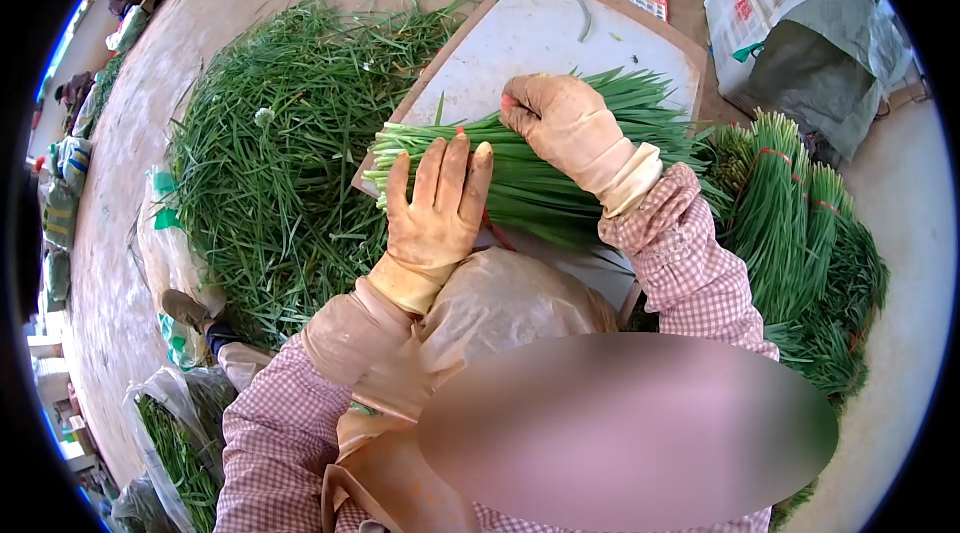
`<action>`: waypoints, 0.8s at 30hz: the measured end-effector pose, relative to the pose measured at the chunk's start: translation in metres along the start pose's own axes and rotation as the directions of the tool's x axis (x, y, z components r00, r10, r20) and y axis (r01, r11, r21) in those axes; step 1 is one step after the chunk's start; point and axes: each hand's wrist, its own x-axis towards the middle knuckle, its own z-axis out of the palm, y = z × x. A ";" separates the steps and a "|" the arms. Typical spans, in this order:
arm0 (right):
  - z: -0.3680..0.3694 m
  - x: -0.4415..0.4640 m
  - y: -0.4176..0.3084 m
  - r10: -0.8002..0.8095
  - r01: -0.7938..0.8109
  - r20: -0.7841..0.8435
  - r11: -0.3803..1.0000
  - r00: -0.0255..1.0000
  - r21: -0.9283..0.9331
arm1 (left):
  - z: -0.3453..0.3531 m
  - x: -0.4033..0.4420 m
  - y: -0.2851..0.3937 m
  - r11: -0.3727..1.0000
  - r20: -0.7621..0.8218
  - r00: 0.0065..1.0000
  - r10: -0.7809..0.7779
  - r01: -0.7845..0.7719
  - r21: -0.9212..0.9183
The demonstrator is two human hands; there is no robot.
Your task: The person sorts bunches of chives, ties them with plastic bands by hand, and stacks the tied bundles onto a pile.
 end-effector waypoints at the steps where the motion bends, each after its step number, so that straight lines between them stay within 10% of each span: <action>1: 0.002 0.000 -0.002 0.002 -0.002 0.004 1.000 1.000 0.000 | 0.001 -0.001 0.000 1.000 -0.017 1.000 -0.004 0.004 0.001; 4: 0.002 0.002 -0.014 -0.051 0.048 -0.027 0.994 0.998 -0.099 | -0.001 0.000 0.002 1.000 -0.042 0.999 -0.025 0.026 0.005; 6: -0.004 -0.004 -0.031 0.103 -0.083 0.019 0.664 0.995 0.743 | 0.000 0.000 0.002 0.999 -0.051 0.998 -0.039 0.039 0.004; 8: -0.018 -0.024 -0.061 -0.003 -0.030 0.038 0.560 0.999 0.828 | 0.004 -0.004 0.002 1.000 -0.055 0.998 -0.018 0.018 0.002; 12: -0.018 -0.055 -0.077 -0.476 0.333 0.225 0.817 0.850 0.471 | 0.000 -0.004 0.003 1.000 -0.086 0.996 -0.024 0.024 -0.001; 16: -0.014 -0.058 -0.043 0.124 -0.048 -0.139 0.889 0.983 0.455 | -0.017 -0.006 -0.003 0.995 -0.036 0.999 0.032 -0.035 -0.098; 19: -0.017 -0.048 -0.028 -0.290 0.281 0.046 0.856 0.956 -0.435 | -0.039 -0.009 -0.012 0.973 0.018 0.998 0.053 -0.048 -0.226; 24: 0.004 -0.030 -0.011 -0.050 0.156 0.250 0.892 0.967 -0.425 | -0.071 -0.045 -0.013 0.872 -0.047 0.985 -0.168 0.126 -0.474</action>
